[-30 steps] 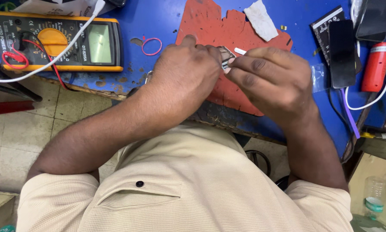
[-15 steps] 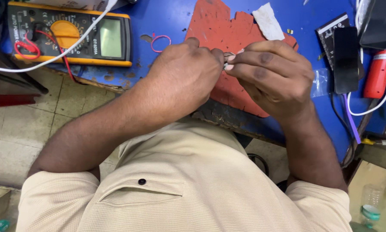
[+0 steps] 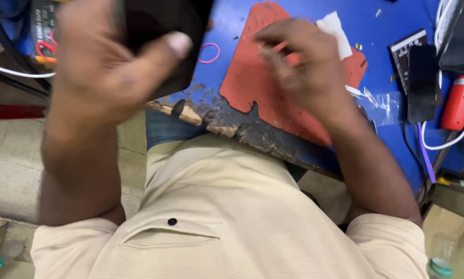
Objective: The person reassembles a disassembled smartphone on a workbench. They connect internal ribbon cables, place the back cover, and secure the device using a rubber band while handling various tools and components.
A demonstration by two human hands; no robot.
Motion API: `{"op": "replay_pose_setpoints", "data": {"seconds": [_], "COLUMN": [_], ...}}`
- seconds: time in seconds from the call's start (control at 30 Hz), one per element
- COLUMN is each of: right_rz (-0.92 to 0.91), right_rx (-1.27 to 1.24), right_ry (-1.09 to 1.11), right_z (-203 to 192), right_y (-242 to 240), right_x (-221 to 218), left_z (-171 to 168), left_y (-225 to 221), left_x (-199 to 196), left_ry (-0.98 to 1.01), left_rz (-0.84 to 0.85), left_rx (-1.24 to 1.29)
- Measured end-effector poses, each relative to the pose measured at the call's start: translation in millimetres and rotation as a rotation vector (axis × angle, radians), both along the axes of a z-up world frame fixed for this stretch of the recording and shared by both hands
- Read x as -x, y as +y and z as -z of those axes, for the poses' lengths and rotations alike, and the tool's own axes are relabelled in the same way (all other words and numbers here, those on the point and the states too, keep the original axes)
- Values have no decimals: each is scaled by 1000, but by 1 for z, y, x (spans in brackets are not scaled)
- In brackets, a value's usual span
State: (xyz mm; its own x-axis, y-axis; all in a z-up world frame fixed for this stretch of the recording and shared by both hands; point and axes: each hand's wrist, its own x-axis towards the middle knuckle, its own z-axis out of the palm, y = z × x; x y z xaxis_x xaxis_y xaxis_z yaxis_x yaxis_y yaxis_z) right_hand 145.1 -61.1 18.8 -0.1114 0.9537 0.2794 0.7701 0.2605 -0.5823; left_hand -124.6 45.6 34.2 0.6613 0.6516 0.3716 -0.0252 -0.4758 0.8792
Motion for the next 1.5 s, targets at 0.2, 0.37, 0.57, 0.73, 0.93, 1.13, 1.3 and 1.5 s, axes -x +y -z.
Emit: {"op": "replay_pose_setpoints", "data": {"seconds": [0.2, 0.37, 0.57, 0.73, 0.93, 1.13, 1.3, 1.5], "right_rz": [-144, -146, 59, 22, 49, 87, 103, -148], "right_rx": [-22, -136, 301, 457, 280, 209, 352, 200], "right_ry": [-310, -432, 109, 808, 1018, -268, -237, 1605], "right_z": [49, 41, 34, 13, 0, -12, -15, 5], "right_y": [25, 50, 31, -3, -31, -27, -3, -74], "right_x": [37, 57, 9, -30, -42, -28, -60, -73], "left_z": [28, 52, 75, 84, 83, 67, 67, 72], "left_y": [-3, -7, -11, -16, -29, -49, -29, -13], "left_x": [25, 17, -7, -35, -56, -73, -56, -41], "left_ry": [-284, -171, -307, -223, -222, 193, -70, -488], "left_rz": [-33, -32, 160, 204, 306, 193, 162, 302], "left_rx": [527, 520, 162, 224, 166, -95, -4, 614]}}
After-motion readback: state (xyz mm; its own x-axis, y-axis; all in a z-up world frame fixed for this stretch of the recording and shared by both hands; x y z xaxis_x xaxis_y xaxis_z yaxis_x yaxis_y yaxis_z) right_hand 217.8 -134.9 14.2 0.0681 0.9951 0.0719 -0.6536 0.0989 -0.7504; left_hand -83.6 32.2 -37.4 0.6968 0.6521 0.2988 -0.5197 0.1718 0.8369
